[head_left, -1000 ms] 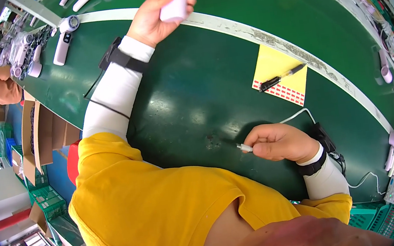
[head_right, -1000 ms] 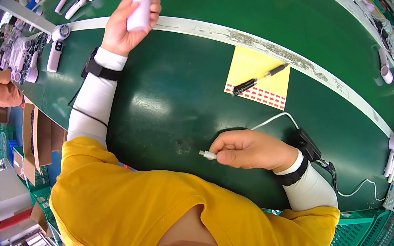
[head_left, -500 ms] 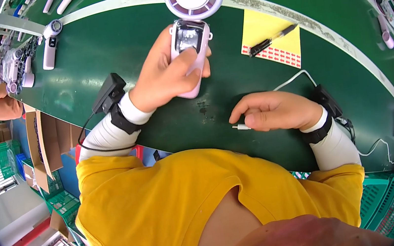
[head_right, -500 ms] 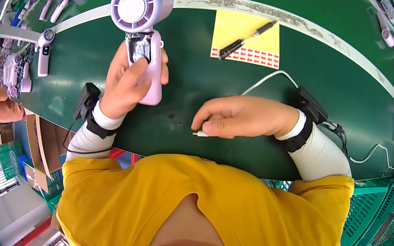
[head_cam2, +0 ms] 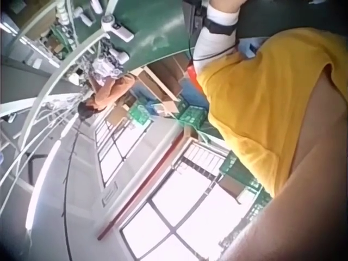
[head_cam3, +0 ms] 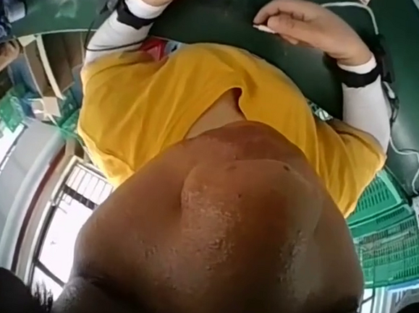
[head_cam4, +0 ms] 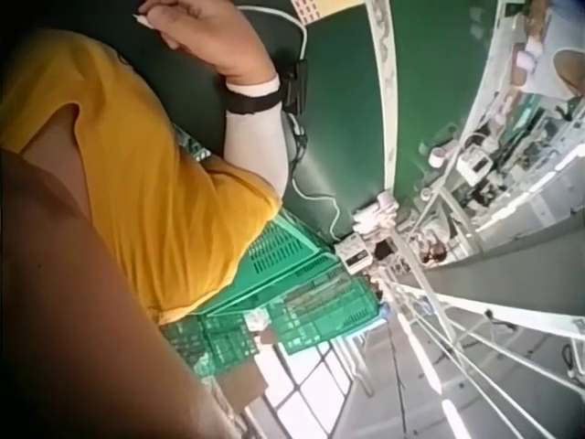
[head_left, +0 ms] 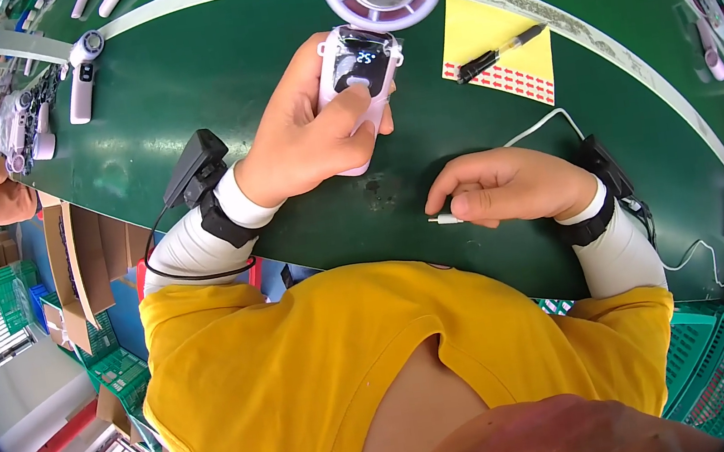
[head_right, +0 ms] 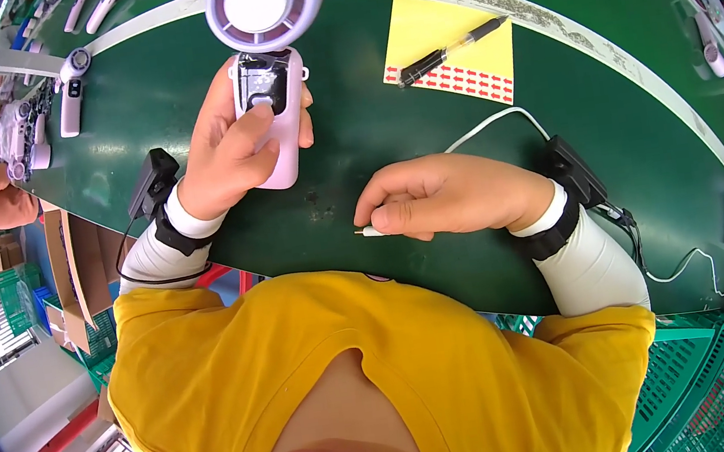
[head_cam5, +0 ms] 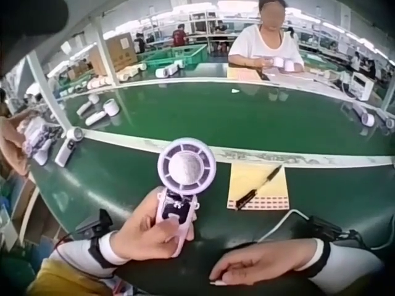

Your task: The person tests handheld fans by pressing their buttons to cycle through power levels, plugging a USB cable into each base, and then placing them back on the assembly line.

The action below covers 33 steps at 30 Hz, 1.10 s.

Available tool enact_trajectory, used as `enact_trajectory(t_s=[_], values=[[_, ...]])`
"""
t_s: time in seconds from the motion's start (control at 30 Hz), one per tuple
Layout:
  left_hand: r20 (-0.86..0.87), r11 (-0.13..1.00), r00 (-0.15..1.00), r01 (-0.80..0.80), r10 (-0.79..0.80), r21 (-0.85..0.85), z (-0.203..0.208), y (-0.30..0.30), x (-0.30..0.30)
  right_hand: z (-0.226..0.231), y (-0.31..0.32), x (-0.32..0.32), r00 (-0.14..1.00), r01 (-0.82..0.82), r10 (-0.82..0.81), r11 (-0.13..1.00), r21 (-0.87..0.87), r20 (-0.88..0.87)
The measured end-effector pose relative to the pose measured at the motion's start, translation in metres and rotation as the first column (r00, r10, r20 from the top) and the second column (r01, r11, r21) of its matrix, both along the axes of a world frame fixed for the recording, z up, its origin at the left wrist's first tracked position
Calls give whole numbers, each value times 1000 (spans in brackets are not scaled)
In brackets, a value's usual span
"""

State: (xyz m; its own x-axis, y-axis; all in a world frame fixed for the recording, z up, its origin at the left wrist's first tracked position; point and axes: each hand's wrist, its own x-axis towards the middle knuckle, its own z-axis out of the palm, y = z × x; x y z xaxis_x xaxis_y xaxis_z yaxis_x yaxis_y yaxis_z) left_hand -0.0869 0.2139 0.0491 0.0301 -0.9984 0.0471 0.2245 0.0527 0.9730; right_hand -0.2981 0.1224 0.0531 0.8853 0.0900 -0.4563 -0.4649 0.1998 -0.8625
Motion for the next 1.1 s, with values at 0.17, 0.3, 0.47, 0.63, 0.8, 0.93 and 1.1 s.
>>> enact_trajectory(t_s=[0.17,0.3,0.47,0.63,0.8,0.93,1.1], values=[[39,999,999,25,-27,41,-2,-2,1,-1,0,0,1000,-4,4,1000,-13,2],[70,1000,998,-8,8,9,-2,-3,-2,-1,-1,0,1000,-4,4,1000,-26,12],[68,997,997,25,-30,80,-1,-5,3,-2,-1,0,1000,-7,8,999,-43,15],[66,996,997,20,-25,82,-1,-6,3,0,-1,1,1000,-2,2,1000,-20,10],[60,998,998,32,-36,60,-2,-7,5,-1,0,1,1000,-1,1,999,-35,2],[60,997,997,40,-44,69,-2,-7,5,-1,-1,2,1000,-13,13,999,-45,1],[39,995,998,36,-40,93,-1,-8,4,0,0,2,1000,-12,13,999,-48,8]])
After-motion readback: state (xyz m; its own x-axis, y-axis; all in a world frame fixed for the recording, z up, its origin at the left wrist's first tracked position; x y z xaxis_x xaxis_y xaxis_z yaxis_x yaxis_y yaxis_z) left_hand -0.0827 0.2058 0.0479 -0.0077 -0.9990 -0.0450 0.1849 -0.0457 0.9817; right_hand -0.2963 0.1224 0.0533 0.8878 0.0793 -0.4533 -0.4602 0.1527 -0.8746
